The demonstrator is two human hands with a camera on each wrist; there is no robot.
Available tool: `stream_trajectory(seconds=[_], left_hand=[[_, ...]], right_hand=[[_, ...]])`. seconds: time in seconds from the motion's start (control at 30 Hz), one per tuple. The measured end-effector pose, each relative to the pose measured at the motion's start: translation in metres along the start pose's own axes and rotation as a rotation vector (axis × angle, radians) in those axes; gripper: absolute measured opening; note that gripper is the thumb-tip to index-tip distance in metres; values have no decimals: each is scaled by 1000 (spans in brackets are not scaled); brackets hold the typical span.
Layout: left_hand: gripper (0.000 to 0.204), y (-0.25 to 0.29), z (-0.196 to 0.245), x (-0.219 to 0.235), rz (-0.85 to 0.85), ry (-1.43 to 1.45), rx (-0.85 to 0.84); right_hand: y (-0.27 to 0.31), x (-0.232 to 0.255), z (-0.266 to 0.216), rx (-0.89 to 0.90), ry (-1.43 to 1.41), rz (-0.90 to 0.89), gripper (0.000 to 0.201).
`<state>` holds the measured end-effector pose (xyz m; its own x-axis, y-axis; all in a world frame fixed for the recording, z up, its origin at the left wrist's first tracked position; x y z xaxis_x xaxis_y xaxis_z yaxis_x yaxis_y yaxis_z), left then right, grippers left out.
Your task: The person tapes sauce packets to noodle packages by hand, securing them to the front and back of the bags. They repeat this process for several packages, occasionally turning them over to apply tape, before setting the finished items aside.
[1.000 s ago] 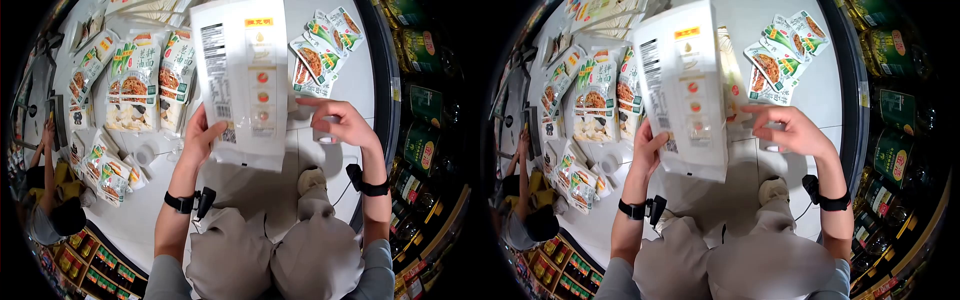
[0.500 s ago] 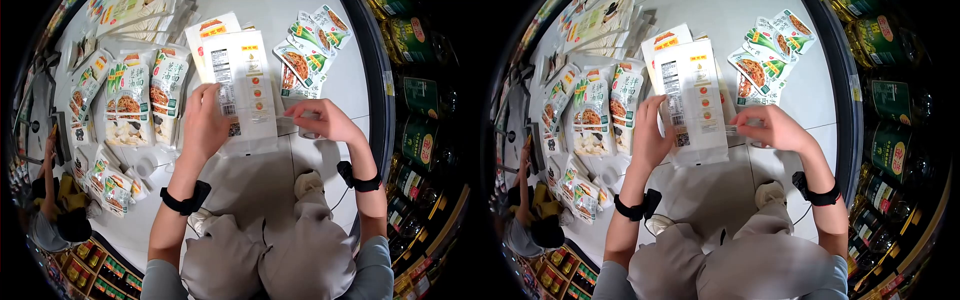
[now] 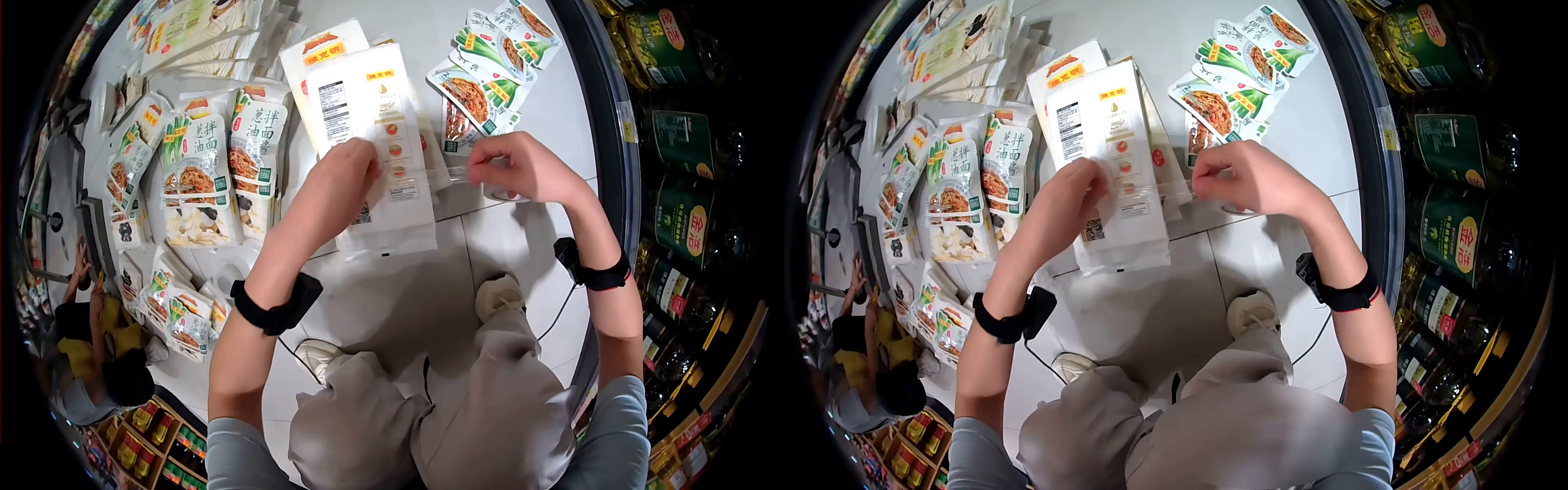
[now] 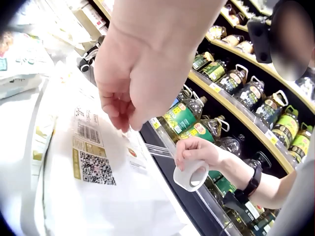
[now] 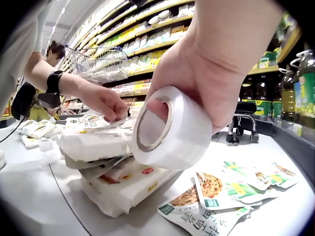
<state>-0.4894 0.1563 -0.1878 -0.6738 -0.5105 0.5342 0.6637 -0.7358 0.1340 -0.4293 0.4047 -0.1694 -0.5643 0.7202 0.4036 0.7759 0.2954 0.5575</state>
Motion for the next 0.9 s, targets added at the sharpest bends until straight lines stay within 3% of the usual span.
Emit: stream_trajectory(seconds=[0.07, 0.17, 0.3, 0.37, 0.43, 0.5, 0.57, 0.6, 0.7, 0.77, 0.8, 0.9], left_hand=[[11, 10, 6, 4, -10, -20, 127], [8, 18, -3, 4, 11, 9, 117], [8, 21, -14, -1, 85, 32, 80], [18, 24, -30, -10, 186, -75, -179], [22, 33, -35, -14, 196, -94, -198], [25, 37, -40, -20, 213, -107, -225], [28, 44, -42, -21, 286, -154, -196], [28, 45, -42, -21, 287, -155, -193], [34, 44, -35, -20, 219, -215, -168], [40, 39, -21, -20, 119, -497, -242], [45, 40, -16, -24, -10, -629, -178], [53, 38, 5, -48, -93, -831, -176]], right_hand=[[-1, 0, 6, -24, -26, 11, 12], [-9, -5, 18, -77, -80, 24, 12], [-27, -12, 34, -14, -31, 119, 12], [-38, -20, 46, 19, 9, 166, 12], [-50, -35, 62, 44, 195, 243, 13], [-51, -42, 63, -12, 173, 229, 15], [-48, -47, 53, -247, -24, 143, 16], [-50, -52, 54, -230, -13, 174, 16], [-55, -56, 49, -212, 79, 177, 16], [-57, -58, 53, -175, 117, 208, 16], [-57, -58, 55, -141, 156, 238, 17], [-62, -57, 54, -147, 224, 210, 17]])
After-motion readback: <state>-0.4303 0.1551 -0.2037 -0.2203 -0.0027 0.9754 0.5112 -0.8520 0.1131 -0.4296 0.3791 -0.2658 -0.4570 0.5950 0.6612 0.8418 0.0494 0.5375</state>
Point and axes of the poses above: each hand's wrist, its own y-axis away from the middle knuckle, its own x-axis out of the back of the hand, z = x × y, the point moved 1 cm from there along -y, towards the middle knuckle, and after that the axes turned 12 degrees about y, right-handed, at the moved point
